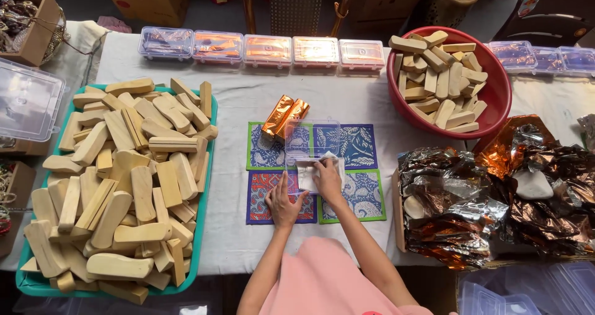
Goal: The person wipes a wooden block with a white cloth, then wraps it in copper foil. The wrapped block is placed into a clear plastic container, which is then closed and set aside.
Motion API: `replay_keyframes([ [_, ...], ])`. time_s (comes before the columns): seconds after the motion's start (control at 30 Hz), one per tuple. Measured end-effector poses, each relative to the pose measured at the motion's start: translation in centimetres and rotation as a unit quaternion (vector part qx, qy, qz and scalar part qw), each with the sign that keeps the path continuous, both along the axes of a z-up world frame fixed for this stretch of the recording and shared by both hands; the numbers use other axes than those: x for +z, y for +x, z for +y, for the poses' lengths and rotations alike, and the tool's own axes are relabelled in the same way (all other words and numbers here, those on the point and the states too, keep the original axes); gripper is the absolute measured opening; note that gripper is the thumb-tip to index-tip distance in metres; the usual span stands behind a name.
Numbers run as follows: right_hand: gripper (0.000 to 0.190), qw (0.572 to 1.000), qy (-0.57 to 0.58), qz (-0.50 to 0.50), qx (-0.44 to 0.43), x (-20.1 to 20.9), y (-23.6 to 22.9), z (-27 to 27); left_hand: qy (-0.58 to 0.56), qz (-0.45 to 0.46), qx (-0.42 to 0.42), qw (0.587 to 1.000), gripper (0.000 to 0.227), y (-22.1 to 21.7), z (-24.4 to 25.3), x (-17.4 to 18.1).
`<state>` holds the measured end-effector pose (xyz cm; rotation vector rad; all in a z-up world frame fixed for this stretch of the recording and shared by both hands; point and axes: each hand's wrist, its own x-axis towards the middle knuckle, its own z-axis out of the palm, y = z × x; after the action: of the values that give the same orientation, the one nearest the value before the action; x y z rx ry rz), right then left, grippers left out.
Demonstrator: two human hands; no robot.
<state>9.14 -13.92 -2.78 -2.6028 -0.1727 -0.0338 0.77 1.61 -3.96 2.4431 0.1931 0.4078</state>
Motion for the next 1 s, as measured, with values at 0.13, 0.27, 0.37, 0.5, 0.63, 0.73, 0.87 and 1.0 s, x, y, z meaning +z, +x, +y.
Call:
replay_keyframes([
  [0.13,0.04,0.986,0.164,0.037,0.001,0.8,-0.4,3.1,0.008,-0.005,-0.005,1.0,0.103,-0.2,0.1,0.1],
  [0.27,0.039,0.982,0.167,0.073,0.045,-1.8,1.0,4.7,-0.01,-0.002,-0.01,1.0,0.107,-0.1,0.2,1.1],
  [0.37,0.032,0.964,0.232,0.099,0.08,-3.7,1.5,4.0,-0.015,-0.007,-0.014,1.0,0.107,-0.2,0.2,0.6],
  [0.5,0.022,0.952,0.143,0.137,0.232,-5.3,1.5,0.9,0.005,-0.009,0.001,1.0,0.103,-0.2,0.0,0.0],
  [0.63,0.018,0.943,0.048,0.146,0.295,-4.8,2.6,-3.2,0.013,-0.028,0.011,0.999,0.106,-0.2,-0.2,0.4],
  [0.73,0.021,0.948,-0.032,0.174,0.263,-3.7,3.2,-5.4,0.029,-0.008,0.013,0.999,0.107,-0.2,-0.3,0.9],
  [0.87,0.027,0.951,-0.005,0.2,0.234,-4.4,3.6,-4.4,0.032,-0.02,0.009,0.999,0.108,-0.2,-0.4,0.6],
  [1.0,0.023,0.959,0.034,0.135,0.246,-5.3,2.8,0.7,0.034,-0.007,-0.001,0.999,0.104,-0.4,-0.1,0.3],
])
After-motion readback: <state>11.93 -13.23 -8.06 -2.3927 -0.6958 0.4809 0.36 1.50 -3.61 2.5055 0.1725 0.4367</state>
